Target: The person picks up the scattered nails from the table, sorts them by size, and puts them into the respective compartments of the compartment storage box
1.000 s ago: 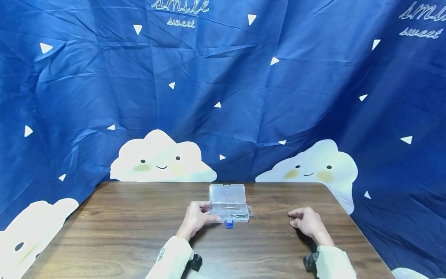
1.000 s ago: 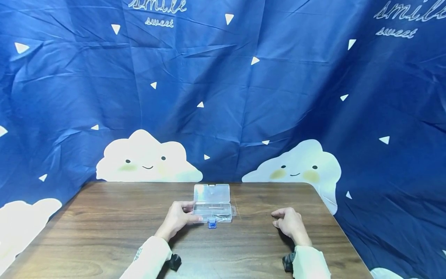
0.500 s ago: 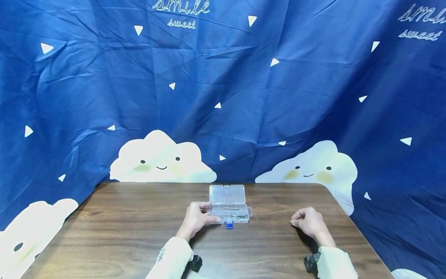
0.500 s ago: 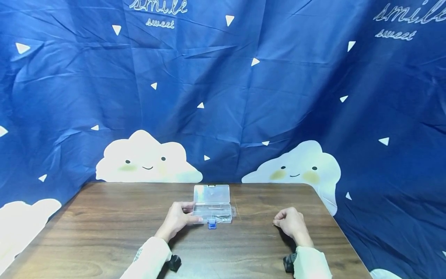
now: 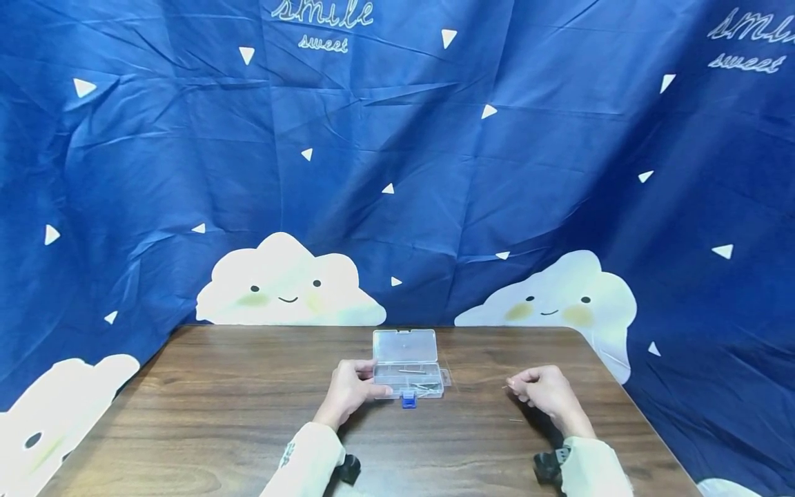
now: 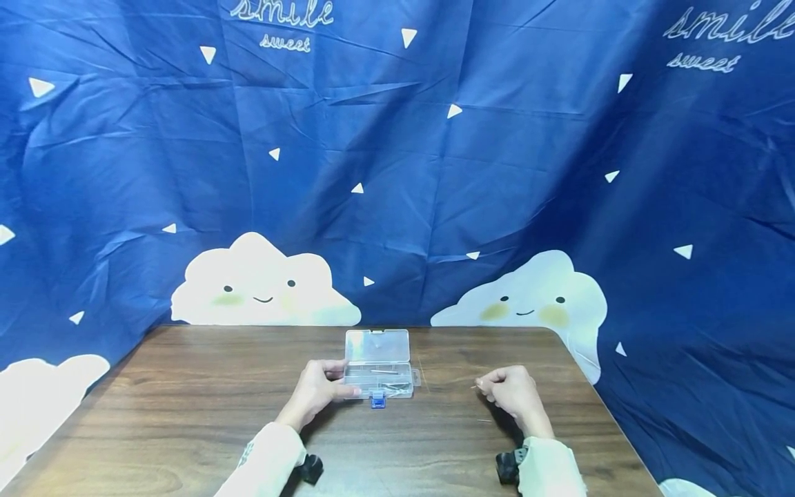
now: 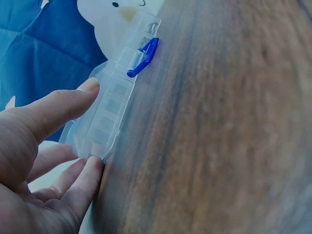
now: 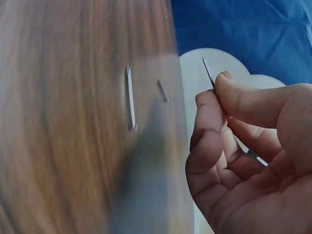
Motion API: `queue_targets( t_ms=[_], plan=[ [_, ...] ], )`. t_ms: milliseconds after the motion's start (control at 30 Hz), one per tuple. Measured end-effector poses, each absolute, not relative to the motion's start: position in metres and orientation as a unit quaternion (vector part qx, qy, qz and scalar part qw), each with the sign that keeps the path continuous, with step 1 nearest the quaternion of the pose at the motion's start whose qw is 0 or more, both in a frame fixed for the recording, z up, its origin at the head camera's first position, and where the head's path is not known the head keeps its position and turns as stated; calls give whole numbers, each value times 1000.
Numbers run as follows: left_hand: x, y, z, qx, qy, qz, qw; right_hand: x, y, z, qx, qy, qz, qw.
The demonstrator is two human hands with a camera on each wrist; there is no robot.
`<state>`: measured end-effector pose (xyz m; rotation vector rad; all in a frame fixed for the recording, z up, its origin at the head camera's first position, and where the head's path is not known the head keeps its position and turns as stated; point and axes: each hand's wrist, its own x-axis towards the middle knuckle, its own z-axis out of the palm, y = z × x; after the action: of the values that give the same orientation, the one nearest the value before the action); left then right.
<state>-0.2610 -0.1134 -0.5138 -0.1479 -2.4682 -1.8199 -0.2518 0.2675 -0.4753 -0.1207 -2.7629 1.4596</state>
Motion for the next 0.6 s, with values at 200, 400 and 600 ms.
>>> queue_targets(
  t_ms=[200,400,600],
  plan=[
    [-262,-112,-514,-44,-804,-592,31,-253,254,-474,-43,-876,479,18],
    [-261,-113,-513,-43,-802,-595,28,-256,242,-473,-32,-870,491,25],
    [-261,-113,-514,-42,-802,-596,32,-257,228,-470,-26,-869,495,21]
  ],
)
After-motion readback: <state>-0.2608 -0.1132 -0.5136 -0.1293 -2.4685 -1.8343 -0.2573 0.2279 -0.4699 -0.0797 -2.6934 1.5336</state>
